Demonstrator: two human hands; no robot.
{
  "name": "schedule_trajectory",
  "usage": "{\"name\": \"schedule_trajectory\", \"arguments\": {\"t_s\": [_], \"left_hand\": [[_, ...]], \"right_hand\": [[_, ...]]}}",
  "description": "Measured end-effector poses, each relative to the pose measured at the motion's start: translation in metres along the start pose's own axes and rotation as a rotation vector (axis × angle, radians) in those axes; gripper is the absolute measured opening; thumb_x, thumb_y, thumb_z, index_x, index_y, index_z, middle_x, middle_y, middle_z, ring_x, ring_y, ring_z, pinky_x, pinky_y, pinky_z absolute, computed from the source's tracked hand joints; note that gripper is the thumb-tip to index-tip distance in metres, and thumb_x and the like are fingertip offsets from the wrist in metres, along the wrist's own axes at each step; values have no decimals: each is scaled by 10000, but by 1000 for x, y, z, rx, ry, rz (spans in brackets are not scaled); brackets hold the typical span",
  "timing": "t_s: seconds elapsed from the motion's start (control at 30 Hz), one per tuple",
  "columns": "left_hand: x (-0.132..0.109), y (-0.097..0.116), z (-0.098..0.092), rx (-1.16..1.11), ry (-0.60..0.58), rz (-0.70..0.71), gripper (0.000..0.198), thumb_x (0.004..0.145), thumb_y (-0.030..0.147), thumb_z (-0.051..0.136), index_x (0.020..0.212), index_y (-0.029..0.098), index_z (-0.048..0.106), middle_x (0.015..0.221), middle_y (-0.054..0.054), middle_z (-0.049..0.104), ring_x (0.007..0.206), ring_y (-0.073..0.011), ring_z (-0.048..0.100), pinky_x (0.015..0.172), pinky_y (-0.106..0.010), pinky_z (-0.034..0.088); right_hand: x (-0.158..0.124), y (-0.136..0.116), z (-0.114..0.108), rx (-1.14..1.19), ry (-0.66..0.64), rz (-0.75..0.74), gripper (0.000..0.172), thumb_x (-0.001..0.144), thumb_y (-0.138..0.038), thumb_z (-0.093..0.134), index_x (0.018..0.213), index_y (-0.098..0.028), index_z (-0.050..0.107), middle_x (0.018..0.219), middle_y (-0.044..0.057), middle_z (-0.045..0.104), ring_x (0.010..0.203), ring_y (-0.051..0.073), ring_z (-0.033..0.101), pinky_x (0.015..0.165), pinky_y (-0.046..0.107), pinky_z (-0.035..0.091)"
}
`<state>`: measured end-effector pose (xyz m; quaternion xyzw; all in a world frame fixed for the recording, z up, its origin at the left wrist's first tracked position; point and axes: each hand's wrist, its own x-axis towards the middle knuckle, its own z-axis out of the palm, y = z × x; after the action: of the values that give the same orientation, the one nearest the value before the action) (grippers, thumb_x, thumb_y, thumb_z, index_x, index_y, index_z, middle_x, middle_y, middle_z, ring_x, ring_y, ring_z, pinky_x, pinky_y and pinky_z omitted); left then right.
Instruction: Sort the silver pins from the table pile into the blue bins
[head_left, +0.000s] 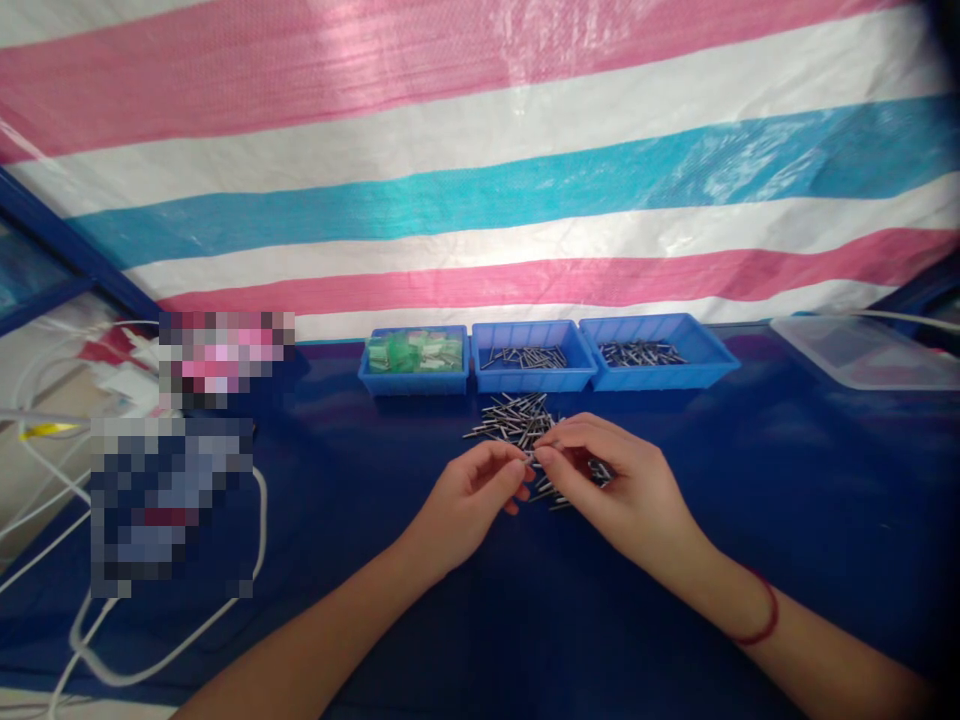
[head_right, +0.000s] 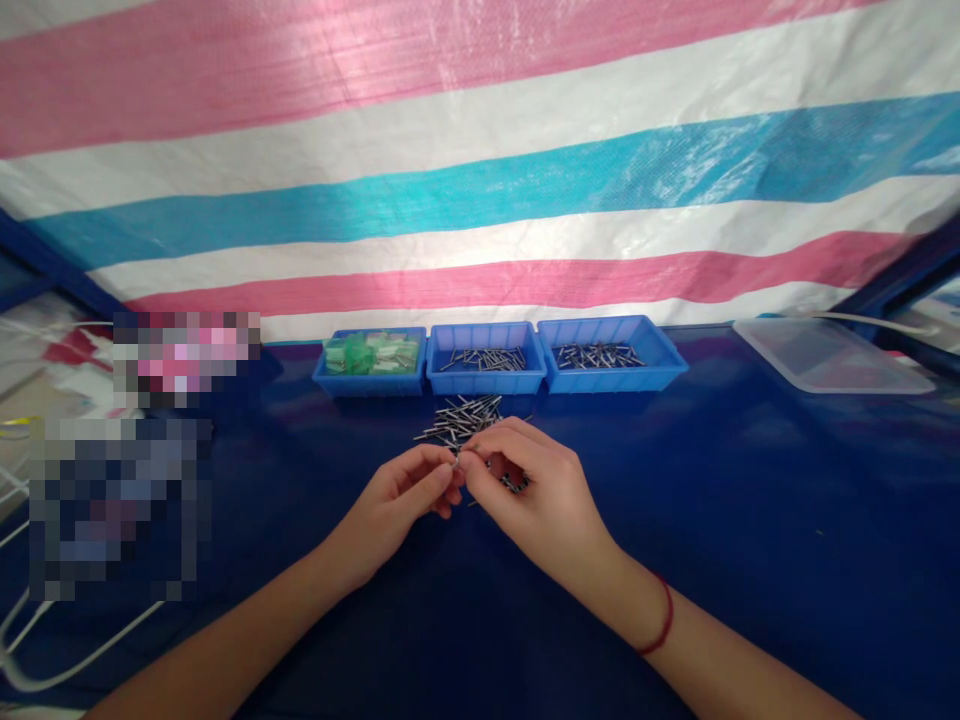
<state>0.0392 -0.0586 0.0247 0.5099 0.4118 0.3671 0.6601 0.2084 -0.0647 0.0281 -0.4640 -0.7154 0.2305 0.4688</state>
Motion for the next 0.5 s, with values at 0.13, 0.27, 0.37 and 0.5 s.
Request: {"name": "schedule_trajectory", "arguments": {"t_s": [0.13,0.27,0.37,0.5], "left_hand": [[-1,-2,-1,42,-62,28,353,828,458,626,1000,150,627,837,-27,624,749,-134,589,664,-243,450],[-1,-4,-3,92,-85,71,307,889,411,570,1052,153,614,875,-31,631,768,-129,593,690,-241,461],[-1,-2,-3,129,-86,85,288,895,405,563,1014,148,617,850,-25,625,751,-124,586,689,-235,463],[-2,3,-1,155,-75,77,301,898,431,546,940,141,619,805,-23,613,723,-123,581,675,-234,471]], "right_hand": [[0,-2,1,24,-40,9,129,861,-237,588,745,-210,638,740,44,654,618,147,565,515,275,416],[1,-3,0,31,-51,21,121,855,-243,598,755,-199,649,722,40,642,616,142,566,519,269,422],[1,-4,-1,34,-49,21,120,854,-249,602,757,-201,654,722,37,641,597,133,553,503,261,415],[1,-4,0,62,-38,15,113,846,-239,612,748,-204,656,725,36,649,599,131,557,498,255,420]]}}
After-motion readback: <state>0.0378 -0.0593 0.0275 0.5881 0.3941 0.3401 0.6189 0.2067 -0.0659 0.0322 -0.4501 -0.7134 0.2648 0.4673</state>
